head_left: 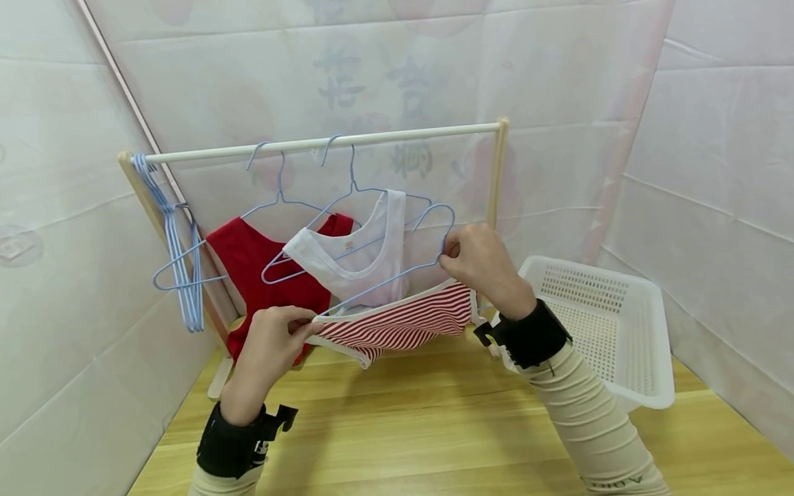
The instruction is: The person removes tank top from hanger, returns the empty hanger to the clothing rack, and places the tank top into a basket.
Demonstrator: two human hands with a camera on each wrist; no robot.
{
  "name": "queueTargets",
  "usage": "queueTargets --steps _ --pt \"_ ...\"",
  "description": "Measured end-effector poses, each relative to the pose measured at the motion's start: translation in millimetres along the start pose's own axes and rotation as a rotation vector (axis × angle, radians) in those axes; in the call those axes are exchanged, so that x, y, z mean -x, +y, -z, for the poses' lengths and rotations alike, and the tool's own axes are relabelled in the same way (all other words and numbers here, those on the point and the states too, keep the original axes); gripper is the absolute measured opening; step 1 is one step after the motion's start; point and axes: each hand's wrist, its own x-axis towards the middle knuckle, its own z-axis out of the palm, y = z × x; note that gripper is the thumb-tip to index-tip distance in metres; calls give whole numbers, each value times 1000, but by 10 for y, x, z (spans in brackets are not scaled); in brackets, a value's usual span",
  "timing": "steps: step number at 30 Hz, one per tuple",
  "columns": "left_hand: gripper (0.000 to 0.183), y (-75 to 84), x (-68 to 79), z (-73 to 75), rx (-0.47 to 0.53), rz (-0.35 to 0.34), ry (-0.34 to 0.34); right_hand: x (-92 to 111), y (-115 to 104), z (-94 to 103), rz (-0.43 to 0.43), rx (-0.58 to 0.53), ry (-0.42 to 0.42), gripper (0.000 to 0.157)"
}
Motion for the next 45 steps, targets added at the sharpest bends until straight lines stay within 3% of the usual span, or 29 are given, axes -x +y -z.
queueTargets --steps 9,25,34,45 --pt "12 -17 -6 28 8 44 -42 13 28 13 -23 -3 25 12" --pt "9 -36 -17 -55 14 -1 -30 11 25 13 -20 -28 48 13" --pt "10 -11 -28 -94 22 24 -54 10 10 20 -23 -30 56 13" --pt "12 47 -19 -194 43 -20 -57 -11 -24 -14 -21 -61 52 12"
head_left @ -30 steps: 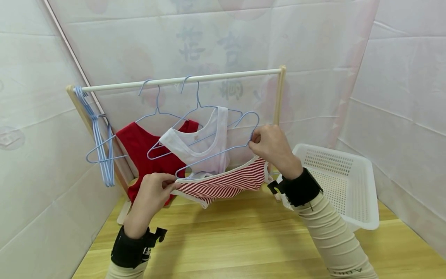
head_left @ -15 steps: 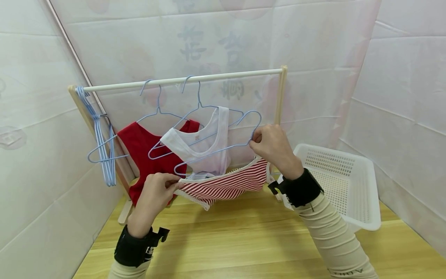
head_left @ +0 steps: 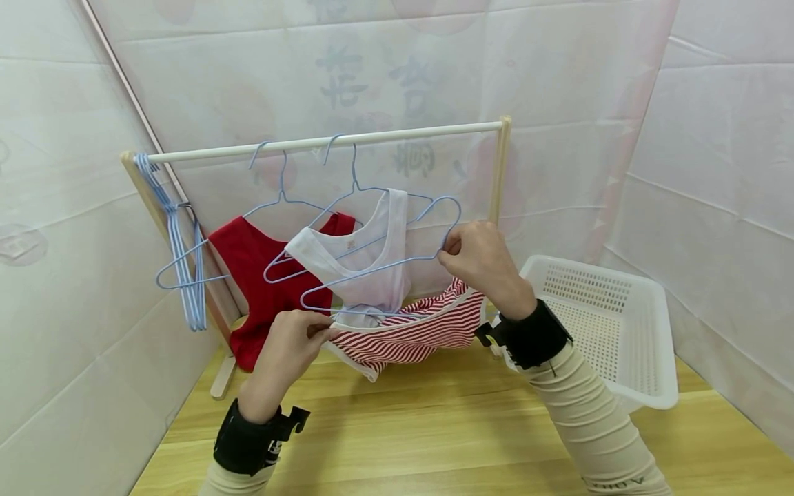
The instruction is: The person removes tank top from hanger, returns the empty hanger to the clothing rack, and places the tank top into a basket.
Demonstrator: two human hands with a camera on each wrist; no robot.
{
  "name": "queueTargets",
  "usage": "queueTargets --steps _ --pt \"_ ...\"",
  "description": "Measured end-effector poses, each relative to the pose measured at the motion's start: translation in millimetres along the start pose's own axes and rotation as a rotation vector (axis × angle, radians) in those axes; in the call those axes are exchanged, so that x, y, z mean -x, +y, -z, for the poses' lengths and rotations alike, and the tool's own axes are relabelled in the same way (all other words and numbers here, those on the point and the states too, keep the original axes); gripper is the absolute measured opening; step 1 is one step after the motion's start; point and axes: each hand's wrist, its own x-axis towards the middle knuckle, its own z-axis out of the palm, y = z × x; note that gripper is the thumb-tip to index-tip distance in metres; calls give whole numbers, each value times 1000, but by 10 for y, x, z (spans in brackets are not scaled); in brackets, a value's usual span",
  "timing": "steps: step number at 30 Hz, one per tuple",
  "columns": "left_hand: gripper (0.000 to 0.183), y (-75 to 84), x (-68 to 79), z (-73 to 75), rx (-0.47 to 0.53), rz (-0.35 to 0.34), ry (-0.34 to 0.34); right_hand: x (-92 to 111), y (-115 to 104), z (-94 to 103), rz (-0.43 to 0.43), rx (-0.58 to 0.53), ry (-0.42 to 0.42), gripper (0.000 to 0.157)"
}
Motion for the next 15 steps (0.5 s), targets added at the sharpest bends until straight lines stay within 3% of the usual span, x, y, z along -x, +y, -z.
queueTargets --steps 15 --pt "8 47 -1 -97 -39 -7 -35 1 -63 -42 30 -29 -8 11"
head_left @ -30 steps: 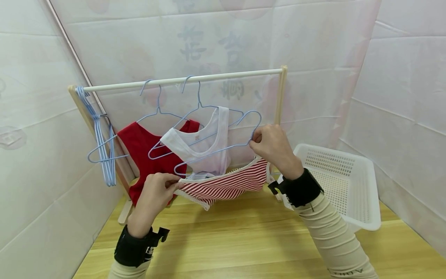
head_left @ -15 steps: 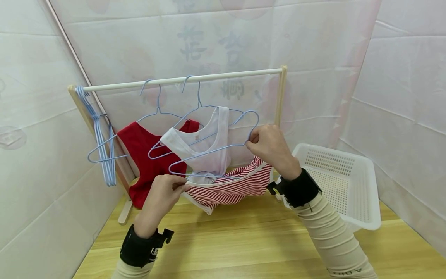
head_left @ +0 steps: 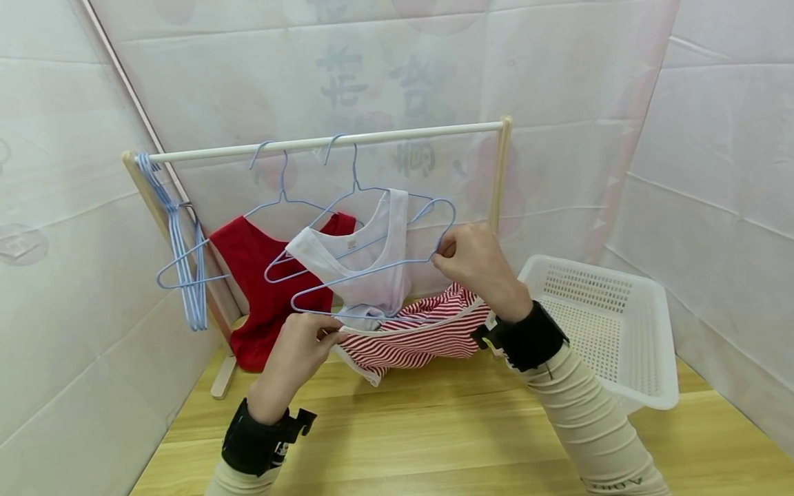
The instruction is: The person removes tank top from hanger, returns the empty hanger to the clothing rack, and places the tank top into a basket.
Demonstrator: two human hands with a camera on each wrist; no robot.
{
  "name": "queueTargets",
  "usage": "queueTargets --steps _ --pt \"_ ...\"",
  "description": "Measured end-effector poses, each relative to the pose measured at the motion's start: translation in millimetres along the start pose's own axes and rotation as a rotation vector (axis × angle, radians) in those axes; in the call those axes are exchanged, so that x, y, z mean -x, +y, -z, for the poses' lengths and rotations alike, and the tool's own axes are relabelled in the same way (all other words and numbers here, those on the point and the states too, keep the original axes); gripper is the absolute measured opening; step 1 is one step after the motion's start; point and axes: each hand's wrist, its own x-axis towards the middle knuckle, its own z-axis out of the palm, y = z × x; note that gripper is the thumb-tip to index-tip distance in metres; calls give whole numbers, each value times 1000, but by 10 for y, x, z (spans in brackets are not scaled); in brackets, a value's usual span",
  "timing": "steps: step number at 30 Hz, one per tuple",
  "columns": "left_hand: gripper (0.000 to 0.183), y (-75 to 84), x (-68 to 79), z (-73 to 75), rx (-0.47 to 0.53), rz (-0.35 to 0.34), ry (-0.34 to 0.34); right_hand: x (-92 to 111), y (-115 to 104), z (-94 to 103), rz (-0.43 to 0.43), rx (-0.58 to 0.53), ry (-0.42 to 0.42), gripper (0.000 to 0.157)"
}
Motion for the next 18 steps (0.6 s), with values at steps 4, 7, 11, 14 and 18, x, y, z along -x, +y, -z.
queueTargets --steps 4,7,11,14,18 --pt "8 12 -9 -23 -3 -8 -7 1 -9 -5 -8 -9 -10 11" --pt "9 21 -8 -33 -4 -4 -9 2 -21 -5 -16 -13 -17 11" --pt "11 31 -8 -51 -10 5 -11 -3 -31 -7 -13 -5 -20 11" --pt "11 37 -10 -59 -16 7 -10 -10 -45 -9 -3 -4 -18 11" --pt "10 42 -17 -67 -21 6 -12 -18 -68 -11 5 -6 -12 11"
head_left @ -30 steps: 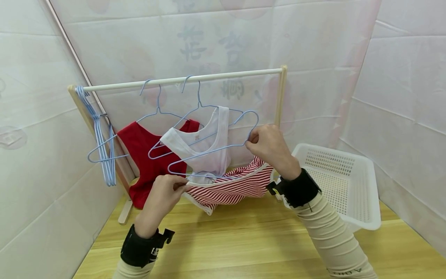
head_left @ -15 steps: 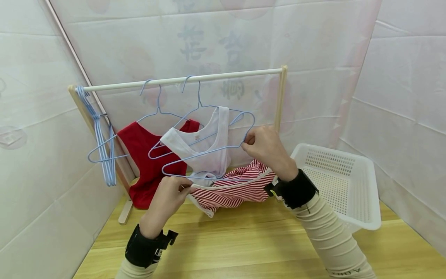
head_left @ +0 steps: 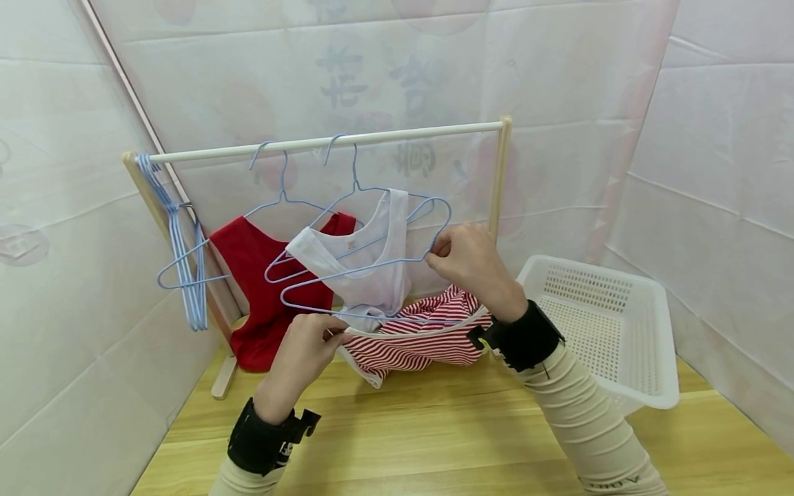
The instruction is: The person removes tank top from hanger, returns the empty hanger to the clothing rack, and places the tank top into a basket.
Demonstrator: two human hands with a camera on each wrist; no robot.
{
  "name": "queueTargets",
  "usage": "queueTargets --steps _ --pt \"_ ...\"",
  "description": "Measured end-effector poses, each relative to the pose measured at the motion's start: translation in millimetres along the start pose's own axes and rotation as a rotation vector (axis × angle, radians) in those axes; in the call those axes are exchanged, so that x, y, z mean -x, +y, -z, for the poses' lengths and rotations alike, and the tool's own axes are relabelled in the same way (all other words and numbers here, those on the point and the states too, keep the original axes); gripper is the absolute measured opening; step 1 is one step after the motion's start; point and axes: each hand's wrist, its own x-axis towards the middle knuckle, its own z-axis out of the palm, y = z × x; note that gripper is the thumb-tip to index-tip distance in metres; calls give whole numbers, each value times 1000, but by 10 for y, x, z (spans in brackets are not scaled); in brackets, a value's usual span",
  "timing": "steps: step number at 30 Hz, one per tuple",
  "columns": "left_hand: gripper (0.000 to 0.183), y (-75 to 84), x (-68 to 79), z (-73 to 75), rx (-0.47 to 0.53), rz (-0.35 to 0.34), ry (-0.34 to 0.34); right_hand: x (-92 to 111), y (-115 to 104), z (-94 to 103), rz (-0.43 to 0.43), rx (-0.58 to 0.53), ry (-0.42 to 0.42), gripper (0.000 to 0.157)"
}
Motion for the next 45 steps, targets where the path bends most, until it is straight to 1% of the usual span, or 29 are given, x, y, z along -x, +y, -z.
queueTargets --steps 12,21,26,32,45 --pt "7 -8 -6 -37 -6 -11 0 -14 -60 10 -22 -6 -14 14" --pt "7 32 -7 -103 -3 10 -11 -16 -108 1 -50 -14 -35 13" --pt "9 50 -7 -129 1 15 -21 -20 -132 4 -40 -12 -29 13" --pt "10 73 6 -156 -19 25 -29 -43 -186 5 -16 -27 -33 12" --pt "11 89 10 -166 -28 31 -37 -68 -269 23 5 -54 -27 12"
